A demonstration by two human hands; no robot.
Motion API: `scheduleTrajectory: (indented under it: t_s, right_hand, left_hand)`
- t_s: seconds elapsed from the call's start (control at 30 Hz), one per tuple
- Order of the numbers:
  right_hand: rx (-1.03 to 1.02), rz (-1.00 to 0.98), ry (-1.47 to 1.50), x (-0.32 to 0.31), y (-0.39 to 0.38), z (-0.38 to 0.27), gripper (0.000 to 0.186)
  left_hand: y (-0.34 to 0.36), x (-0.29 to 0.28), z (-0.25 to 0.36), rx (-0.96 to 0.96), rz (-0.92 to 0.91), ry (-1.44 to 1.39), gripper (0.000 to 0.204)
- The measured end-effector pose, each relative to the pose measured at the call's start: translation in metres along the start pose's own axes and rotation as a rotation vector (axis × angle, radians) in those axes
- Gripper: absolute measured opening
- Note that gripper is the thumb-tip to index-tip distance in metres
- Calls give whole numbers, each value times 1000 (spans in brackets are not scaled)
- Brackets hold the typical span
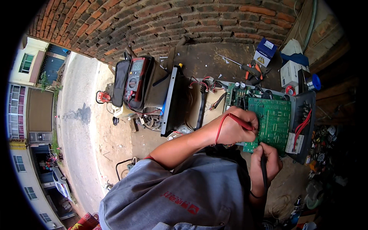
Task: The person uses a multimeter to test various points on a green circuit board. They hold the board with one hand and probe specific components with the multimeter leads. The person flips the board over to inspect the other side and continues testing different areas.
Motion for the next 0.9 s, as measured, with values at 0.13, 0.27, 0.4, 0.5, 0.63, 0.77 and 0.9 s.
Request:
scheduleTrajectory:
  t_s: [0.13,0.27,0.4,0.5,0.63,0.77,0.9]
  right_hand:
    - [-1,2,1,1,-1,-1,14]
    - [-4,7,14,1,-1,-1,15]
    - [-38,17,-17,1,4,-7,17]
    - [-134,15,-54,-2,11,-18,19]
    - [-231,30,-63,-1,17,-26,17]
    - [-190,12,-34,-3,16,-21,13]
    - [-116,22,51,-4,13,-10,11]
  left_hand:
    - [-2,-1,2,71,30,-1,13]
    - [1,-1,-5,59,9,70,10]
    - [1,-2,-5,119,27,18,11]
    - [-1,-3,-11,60,49,-41,9]
    - [-4,-6,-2,76,87,-1,10]
    - [-4,-10,-8,22,86,-14,13]
    - [-5,-12,-14,-16,85,-33,14]
Point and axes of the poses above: each hand's wrist, its own y-axis towards the middle knuckle, its own x-axis out of the palm, z = x × y, the point moved 6 cm from there along y, towards the middle knuckle
